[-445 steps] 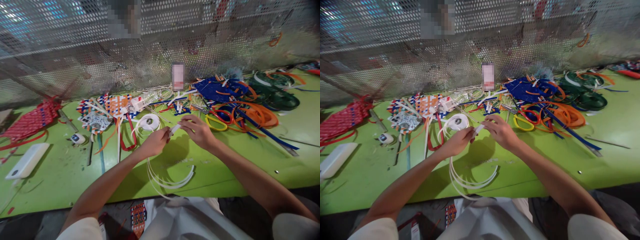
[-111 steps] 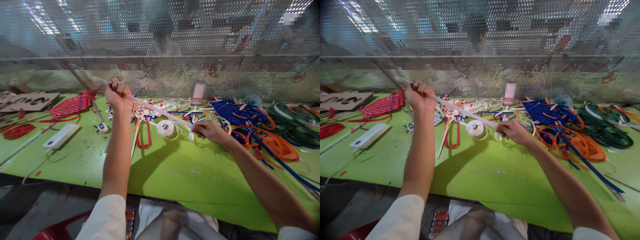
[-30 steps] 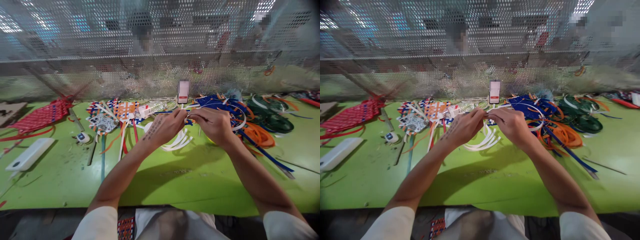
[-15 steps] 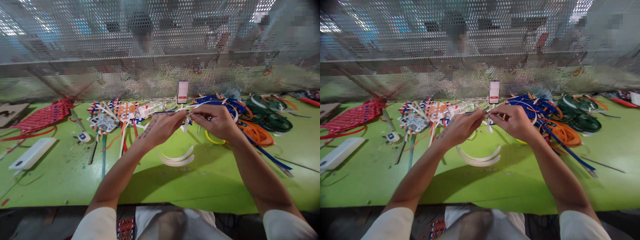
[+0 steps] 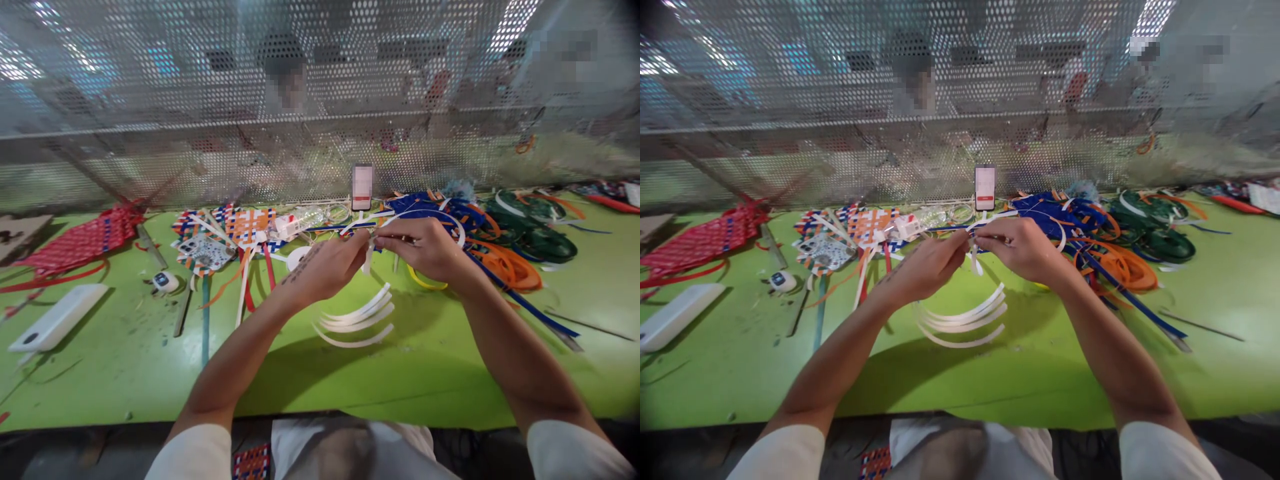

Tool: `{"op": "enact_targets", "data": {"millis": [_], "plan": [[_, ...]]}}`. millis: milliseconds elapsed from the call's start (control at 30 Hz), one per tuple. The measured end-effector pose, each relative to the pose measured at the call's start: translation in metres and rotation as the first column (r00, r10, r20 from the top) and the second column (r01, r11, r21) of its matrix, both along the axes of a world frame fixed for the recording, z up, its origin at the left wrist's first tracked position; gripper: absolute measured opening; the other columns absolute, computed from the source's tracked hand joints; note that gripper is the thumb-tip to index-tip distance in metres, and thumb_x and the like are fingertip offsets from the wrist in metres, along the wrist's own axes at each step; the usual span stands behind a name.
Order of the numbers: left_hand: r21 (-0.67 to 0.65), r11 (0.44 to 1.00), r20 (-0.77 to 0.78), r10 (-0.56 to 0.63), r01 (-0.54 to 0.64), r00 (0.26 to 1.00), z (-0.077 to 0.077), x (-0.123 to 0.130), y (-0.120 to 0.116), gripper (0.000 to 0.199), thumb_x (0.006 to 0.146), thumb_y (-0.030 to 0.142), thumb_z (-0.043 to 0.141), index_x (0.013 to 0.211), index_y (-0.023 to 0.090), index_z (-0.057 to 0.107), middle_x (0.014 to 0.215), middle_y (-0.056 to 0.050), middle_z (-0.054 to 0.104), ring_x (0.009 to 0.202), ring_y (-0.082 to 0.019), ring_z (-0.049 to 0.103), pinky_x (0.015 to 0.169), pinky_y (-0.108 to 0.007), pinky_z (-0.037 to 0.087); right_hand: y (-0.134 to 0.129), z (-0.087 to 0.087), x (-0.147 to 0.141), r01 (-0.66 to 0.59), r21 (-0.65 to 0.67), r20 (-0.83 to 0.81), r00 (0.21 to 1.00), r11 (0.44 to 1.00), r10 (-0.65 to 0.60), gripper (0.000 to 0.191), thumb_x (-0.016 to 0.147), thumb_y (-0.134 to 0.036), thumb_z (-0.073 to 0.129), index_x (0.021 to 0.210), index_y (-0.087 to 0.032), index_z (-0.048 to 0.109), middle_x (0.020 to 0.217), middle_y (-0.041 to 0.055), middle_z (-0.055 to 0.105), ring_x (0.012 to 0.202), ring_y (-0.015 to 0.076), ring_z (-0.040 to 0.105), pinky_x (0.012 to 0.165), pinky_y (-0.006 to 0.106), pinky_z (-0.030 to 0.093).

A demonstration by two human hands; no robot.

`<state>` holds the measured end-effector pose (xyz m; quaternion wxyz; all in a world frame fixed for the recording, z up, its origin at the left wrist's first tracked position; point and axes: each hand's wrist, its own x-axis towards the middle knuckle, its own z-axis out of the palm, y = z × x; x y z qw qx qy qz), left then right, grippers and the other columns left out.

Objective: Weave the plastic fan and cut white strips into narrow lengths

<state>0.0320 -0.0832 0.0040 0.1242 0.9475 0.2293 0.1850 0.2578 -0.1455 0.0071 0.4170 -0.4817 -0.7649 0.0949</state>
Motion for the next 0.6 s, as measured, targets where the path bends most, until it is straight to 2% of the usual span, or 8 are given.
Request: {"op": "enact_targets", "data": {"millis": [100, 200, 267, 367, 600], "plan": [[-0.088, 0.996, 0.035, 0.016, -0.013, 0.999, 0.002, 0.001, 0.001, 0.025, 0.116, 0.029, 0.037, 0.114, 0.018, 0.060, 0.078, -0.003, 0.066, 0.065, -0.021, 0.058, 0.063, -0.034, 0.028, 0.000, -0.001, 0.003, 0.020, 0.062, 0.044, 0.999, 0.998, -0.022, 0.016, 0.101, -0.029, 0.076, 0.112, -0.021, 0.084, 0.105, 0.0062, 0.084, 0.091, 0.0210, 0.078, 0.083, 0.032, 0.060], [-0.197, 0.980, 0.080, 0.006, 0.010, 0.997, 0.005, 0.000, 0.003, 0.025, 0.114, 0.031, 0.041, 0.107, 0.019, 0.061, 0.088, -0.005, 0.070, 0.074, -0.021, 0.061, 0.067, -0.031, 0.037, -0.001, -0.003, 0.006, -0.034, 0.120, 0.151, 0.988, 0.992, 0.016, 0.028, 0.102, -0.027, 0.075, 0.129, -0.025, 0.080, 0.123, 0.0073, 0.083, 0.110, 0.0247, 0.078, 0.099, 0.039, 0.061], [-0.257, 0.965, 0.112, -0.027, 0.056, 0.993, 0.007, -0.002, 0.005, 0.026, 0.113, 0.032, 0.041, 0.104, 0.019, 0.062, 0.095, -0.006, 0.072, 0.081, -0.021, 0.063, 0.071, -0.031, 0.042, -0.002, -0.003, 0.007, -0.070, 0.124, 0.207, 0.977, 0.990, 0.043, 0.027, 0.104, -0.025, 0.070, 0.128, -0.027, 0.081, 0.125, 0.0072, 0.083, 0.117, 0.0258, 0.077, 0.104, 0.043, 0.060], [-0.308, 0.945, 0.132, -0.072, 0.110, 0.989, 0.007, -0.005, 0.008, 0.027, 0.112, 0.032, 0.041, 0.103, 0.019, 0.062, 0.096, -0.006, 0.073, 0.082, -0.020, 0.063, 0.073, -0.031, 0.043, -0.004, -0.002, 0.008, -0.084, 0.131, 0.231, 0.971, 0.988, 0.052, 0.024, 0.106, -0.027, 0.068, 0.125, -0.026, 0.083, 0.123, 0.0080, 0.083, 0.116, 0.0257, 0.077, 0.103, 0.042, 0.060], [-0.281, 0.954, 0.077, -0.082, 0.101, 0.994, 0.005, -0.007, 0.013, 0.026, 0.113, 0.032, 0.042, 0.102, 0.020, 0.061, 0.096, -0.006, 0.073, 0.083, -0.020, 0.064, 0.072, -0.031, 0.042, -0.004, -0.002, 0.006, -0.093, 0.088, 0.216, 0.974, 0.992, 0.072, 0.022, 0.107, -0.035, 0.069, 0.122, -0.027, 0.084, 0.119, 0.0074, 0.083, 0.112, 0.0255, 0.078, 0.101, 0.042, 0.060]]}}
